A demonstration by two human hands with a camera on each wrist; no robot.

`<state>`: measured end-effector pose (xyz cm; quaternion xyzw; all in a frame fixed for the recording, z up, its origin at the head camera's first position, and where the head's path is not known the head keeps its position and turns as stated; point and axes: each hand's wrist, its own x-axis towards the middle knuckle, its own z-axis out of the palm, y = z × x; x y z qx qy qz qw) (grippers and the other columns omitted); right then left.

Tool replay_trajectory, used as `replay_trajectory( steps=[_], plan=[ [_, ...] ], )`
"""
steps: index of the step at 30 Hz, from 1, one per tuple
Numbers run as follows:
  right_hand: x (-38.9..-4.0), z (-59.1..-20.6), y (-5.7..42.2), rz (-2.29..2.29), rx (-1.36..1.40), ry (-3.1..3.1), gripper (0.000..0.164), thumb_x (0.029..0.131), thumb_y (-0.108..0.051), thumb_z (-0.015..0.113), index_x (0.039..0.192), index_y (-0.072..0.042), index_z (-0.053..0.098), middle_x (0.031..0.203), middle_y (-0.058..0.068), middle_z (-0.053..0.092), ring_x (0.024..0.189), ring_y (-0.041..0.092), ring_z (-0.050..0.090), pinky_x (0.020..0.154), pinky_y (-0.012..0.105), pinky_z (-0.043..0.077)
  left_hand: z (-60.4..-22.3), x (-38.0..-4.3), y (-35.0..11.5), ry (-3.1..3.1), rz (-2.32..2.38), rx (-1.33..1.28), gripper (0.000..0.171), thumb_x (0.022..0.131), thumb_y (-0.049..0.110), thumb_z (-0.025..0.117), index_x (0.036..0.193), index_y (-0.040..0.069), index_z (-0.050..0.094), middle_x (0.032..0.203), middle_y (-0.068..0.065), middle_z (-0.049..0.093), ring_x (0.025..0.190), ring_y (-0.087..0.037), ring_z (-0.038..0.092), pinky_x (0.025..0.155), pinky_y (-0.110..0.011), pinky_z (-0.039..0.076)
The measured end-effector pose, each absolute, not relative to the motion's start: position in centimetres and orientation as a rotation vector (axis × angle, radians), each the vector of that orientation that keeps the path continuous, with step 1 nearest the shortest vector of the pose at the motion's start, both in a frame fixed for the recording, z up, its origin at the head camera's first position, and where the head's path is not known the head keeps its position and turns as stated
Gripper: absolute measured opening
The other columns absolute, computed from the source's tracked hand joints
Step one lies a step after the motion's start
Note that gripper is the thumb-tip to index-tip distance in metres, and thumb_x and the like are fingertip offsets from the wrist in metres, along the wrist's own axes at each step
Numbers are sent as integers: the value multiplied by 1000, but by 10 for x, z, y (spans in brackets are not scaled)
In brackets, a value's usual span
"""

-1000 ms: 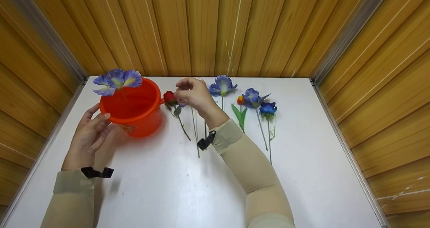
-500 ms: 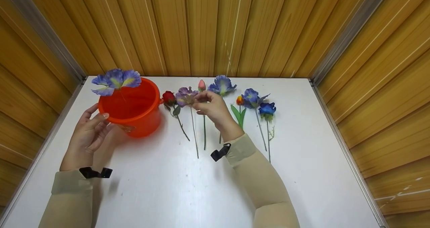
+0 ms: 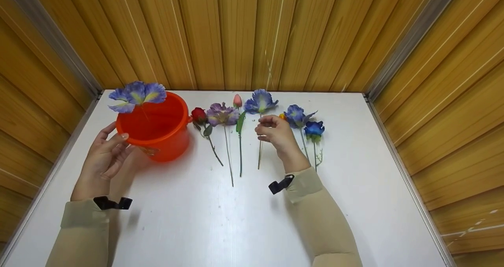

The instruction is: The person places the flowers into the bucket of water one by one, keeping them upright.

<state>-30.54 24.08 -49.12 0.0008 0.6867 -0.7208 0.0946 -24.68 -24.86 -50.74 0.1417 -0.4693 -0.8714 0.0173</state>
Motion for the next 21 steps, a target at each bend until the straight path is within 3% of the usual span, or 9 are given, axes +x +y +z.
replay_trajectory(
  steps=[6, 14, 21],
  plan=[
    [-302, -495, 278, -2124, 122, 2075, 22, 108, 1, 69, 130, 0, 62, 99, -6, 73, 93, 11, 74, 91, 28, 69, -507, -247, -249, -1452, -2714, 435, 74, 103, -1, 79, 163, 21, 43, 140, -9, 63, 105, -22, 83, 86, -30, 72],
    [-289, -501, 324, -2070, 264, 2170, 20, 111, -6, 70, 129, -11, 63, 104, -7, 75, 99, 11, 74, 94, 26, 69, -507, -246, -249, -1447, -2724, 411, 73, 104, 1, 79, 162, 22, 41, 139, -8, 64, 105, -20, 83, 86, -31, 72],
    [-273, -510, 363, -2201, 353, 2068, 21, 110, -5, 71, 129, -8, 64, 100, -8, 76, 98, 11, 77, 95, 26, 68, -506, -246, -249, -1442, -2739, 433, 75, 104, 2, 80, 164, 24, 41, 144, -8, 62, 111, -22, 83, 89, -31, 72]
  ],
)
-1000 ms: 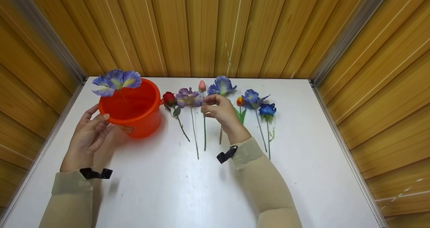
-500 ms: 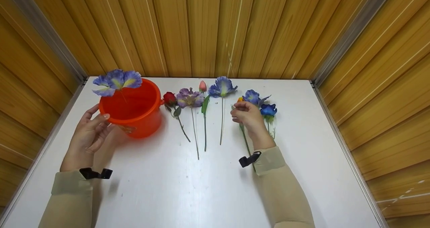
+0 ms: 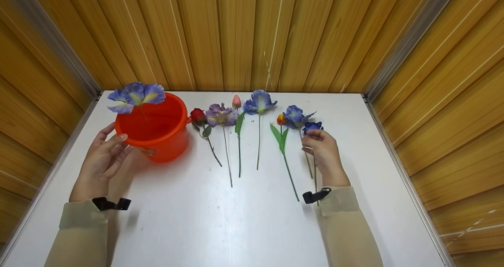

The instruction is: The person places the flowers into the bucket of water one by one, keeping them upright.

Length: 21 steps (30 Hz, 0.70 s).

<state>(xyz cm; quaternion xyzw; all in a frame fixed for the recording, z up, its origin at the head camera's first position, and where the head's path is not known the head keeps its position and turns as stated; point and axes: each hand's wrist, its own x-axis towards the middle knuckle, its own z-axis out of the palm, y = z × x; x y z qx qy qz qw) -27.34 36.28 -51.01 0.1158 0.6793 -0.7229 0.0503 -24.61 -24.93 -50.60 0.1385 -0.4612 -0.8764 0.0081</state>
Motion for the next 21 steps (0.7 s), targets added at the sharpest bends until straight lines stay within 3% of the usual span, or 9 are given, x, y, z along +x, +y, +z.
replay_trajectory(
  steps=[9, 21],
  plan=[
    [-260, -517, 391, -2210, 475, 2085, 15, 110, -7, 73, 117, -19, 68, 101, -10, 74, 95, 10, 77, 92, 24, 69, -505, -246, -249, -1439, -2737, 443, 75, 104, 1, 78, 164, 23, 40, 145, -9, 61, 110, -22, 83, 88, -32, 72],
    [-262, -525, 395, -2022, 599, 2247, 25, 108, -13, 77, 129, -17, 64, 107, -11, 71, 101, 8, 73, 92, 22, 67, -508, -247, -250, -1453, -2734, 434, 78, 102, 1, 81, 165, 23, 40, 147, -9, 61, 110, -23, 83, 87, -30, 72]
  ],
)
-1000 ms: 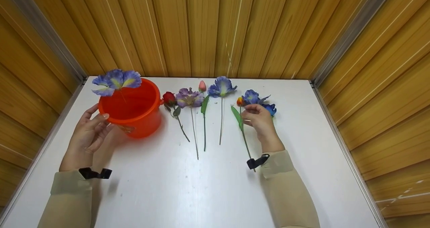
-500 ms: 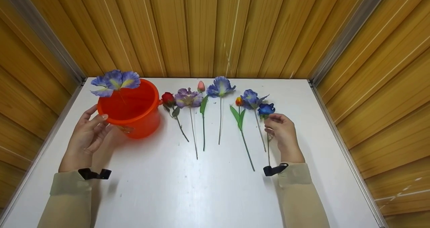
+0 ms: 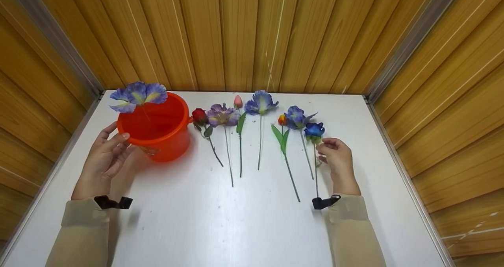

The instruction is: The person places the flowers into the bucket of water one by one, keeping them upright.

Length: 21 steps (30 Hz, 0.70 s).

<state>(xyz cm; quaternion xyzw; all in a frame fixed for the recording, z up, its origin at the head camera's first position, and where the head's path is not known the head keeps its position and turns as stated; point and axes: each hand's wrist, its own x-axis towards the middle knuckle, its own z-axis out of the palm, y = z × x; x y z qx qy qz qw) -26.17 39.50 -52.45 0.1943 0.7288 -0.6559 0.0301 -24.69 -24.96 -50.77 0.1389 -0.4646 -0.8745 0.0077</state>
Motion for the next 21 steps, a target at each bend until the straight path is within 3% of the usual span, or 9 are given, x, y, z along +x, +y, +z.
replay_trajectory(
  steps=[10, 16, 21],
  plan=[
    [-266, -535, 397, -1704, 720, 2458, 47, 106, -17, 78, 149, -9, 59, 116, -9, 63, 107, 11, 68, 93, 25, 65, -509, -247, -249, -1439, -2726, 427, 74, 103, 0, 79, 164, 22, 42, 143, -10, 64, 105, -23, 84, 83, -30, 72],
    [-271, -541, 395, -1573, 640, 2520, 64, 104, -15, 78, 160, -2, 52, 134, 5, 59, 105, 11, 64, 88, 23, 64, -509, -247, -250, -1441, -2725, 428, 74, 103, 1, 79, 164, 22, 41, 142, -9, 64, 105, -22, 83, 83, -29, 72],
    [-275, -546, 394, -1464, 609, 2572, 66, 101, -12, 78, 161, 1, 52, 144, 15, 58, 111, 17, 59, 84, 20, 62, -509, -247, -250, -1450, -2717, 430, 74, 103, 1, 80, 163, 22, 42, 141, -8, 64, 107, -23, 83, 86, -30, 72]
  ],
)
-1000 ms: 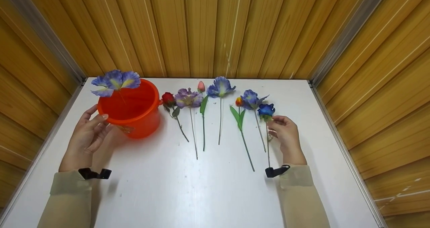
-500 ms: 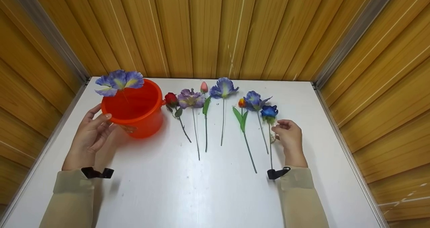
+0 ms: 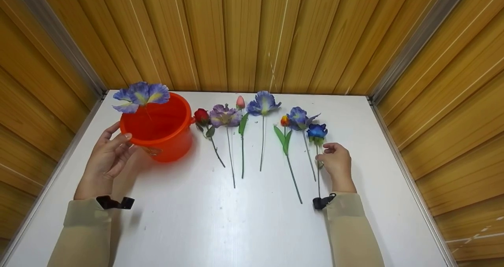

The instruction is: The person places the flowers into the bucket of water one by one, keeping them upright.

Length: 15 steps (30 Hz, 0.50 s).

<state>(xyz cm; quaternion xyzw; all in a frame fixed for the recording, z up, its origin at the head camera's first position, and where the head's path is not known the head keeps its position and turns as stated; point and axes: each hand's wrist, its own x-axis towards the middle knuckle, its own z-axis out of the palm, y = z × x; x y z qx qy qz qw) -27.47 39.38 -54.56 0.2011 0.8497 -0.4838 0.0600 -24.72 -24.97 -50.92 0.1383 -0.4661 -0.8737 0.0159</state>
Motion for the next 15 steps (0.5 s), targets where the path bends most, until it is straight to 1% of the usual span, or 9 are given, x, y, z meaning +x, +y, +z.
replay_trajectory(
  steps=[4, 8, 12, 15],
  plan=[
    [-275, -547, 393, -1370, 594, 2630, 62, 99, -10, 78, 156, 3, 59, 144, 20, 61, 116, 24, 60, 79, 18, 59, -509, -247, -249, -1449, -2715, 427, 72, 104, 0, 79, 162, 22, 43, 138, -8, 65, 105, -22, 83, 84, -30, 72],
    [-276, -548, 393, -1246, 560, 2712, 53, 97, -12, 80, 146, 5, 68, 143, 29, 68, 117, 32, 66, 76, 18, 57, -509, -248, -249, -1448, -2713, 421, 72, 104, 0, 77, 162, 22, 42, 140, -10, 64, 106, -23, 83, 84, -30, 72],
    [-278, -549, 395, -1134, 562, 2759, 44, 96, -15, 79, 135, 4, 76, 139, 30, 75, 111, 34, 70, 74, 21, 57, -510, -248, -248, -1455, -2701, 408, 70, 105, -3, 75, 162, 21, 42, 142, -11, 63, 106, -23, 83, 84, -31, 73],
    [-279, -549, 396, -1113, 573, 2760, 41, 95, -15, 78, 132, 4, 78, 135, 29, 76, 105, 32, 72, 73, 23, 58, -510, -248, -248, -1454, -2695, 404, 70, 105, -4, 74, 162, 20, 42, 140, -11, 63, 105, -23, 83, 84, -31, 73]
  ],
)
